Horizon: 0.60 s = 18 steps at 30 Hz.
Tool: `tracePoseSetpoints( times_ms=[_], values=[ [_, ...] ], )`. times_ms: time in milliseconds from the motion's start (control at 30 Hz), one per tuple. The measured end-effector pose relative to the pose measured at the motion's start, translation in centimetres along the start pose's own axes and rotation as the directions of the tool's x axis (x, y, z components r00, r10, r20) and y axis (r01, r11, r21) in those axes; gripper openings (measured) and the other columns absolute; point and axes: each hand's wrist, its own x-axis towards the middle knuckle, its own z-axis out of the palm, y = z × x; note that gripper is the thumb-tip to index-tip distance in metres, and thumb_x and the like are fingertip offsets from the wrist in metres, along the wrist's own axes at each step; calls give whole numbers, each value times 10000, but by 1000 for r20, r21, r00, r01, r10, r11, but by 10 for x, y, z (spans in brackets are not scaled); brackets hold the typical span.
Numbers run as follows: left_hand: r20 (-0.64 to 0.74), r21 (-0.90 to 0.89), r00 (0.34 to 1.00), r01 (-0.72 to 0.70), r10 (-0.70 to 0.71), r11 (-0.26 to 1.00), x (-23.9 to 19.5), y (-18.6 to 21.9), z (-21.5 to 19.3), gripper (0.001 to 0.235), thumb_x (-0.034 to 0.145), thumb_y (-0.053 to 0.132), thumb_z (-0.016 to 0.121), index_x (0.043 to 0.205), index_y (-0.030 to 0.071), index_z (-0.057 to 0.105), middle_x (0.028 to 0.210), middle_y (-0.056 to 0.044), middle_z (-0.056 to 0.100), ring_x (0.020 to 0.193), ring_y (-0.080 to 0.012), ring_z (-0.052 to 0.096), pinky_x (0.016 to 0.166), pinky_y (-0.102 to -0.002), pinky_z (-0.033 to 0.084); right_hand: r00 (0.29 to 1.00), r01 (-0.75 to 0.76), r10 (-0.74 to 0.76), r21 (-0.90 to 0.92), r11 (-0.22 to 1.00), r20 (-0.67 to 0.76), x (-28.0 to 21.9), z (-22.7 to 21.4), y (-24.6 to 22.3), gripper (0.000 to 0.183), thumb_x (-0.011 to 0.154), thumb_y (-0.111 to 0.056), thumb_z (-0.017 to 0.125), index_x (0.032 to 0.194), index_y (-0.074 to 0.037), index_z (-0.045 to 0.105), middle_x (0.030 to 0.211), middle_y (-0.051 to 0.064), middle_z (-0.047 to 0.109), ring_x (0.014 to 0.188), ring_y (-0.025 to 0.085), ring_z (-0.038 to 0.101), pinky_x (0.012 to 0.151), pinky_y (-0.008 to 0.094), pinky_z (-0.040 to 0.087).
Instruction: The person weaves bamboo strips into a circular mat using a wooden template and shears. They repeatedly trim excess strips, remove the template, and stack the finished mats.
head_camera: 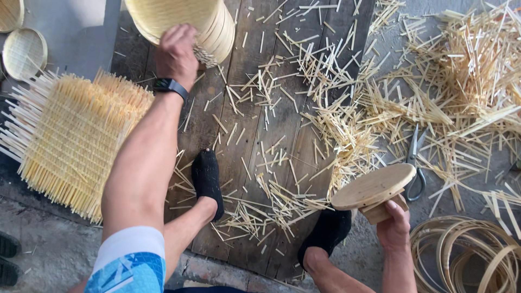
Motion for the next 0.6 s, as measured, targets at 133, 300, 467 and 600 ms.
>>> tracePoseSetpoints(
  times_ms=[133,300,467,600],
  values=[
    [1,29,1000,15,-15,999,7,-36,9,216,930,-18,667,1120,24,759,1174,-172,739,1123,-345,682,979,-418,543,1000,-21,21,-26,999,12,5,3,1,682,883,-296,693,1426,51,470,1242,158,624,1126,273,631,983,435,512],
    [58,-2,993,100,-100,995,-9,-36,24,191,915,-19,678,1083,24,755,1183,-154,742,1144,-352,668,994,-421,527,999,-22,16,-110,994,-48,6,2,3,768,821,-318,748,1432,47,459,1256,147,607,1172,250,598,1048,406,463],
    [139,-3,981,135,-133,991,-11,-49,29,242,962,6,678,1196,37,735,1260,-155,716,1203,-359,635,1052,-428,499,997,-27,18,-138,990,-68,7,4,9,833,775,-328,773,1449,23,433,1283,140,578,1207,248,578,1071,407,448],
    [-42,175,996,82,-76,981,-10,-10,24,538,889,62,717,1402,-25,582,1403,-262,592,1311,-381,538,1105,-506,421,998,-60,61,-49,997,24,14,18,15,865,792,-356,775,1481,30,421,1315,157,565,1233,279,567,1089,442,443]
  ],
)
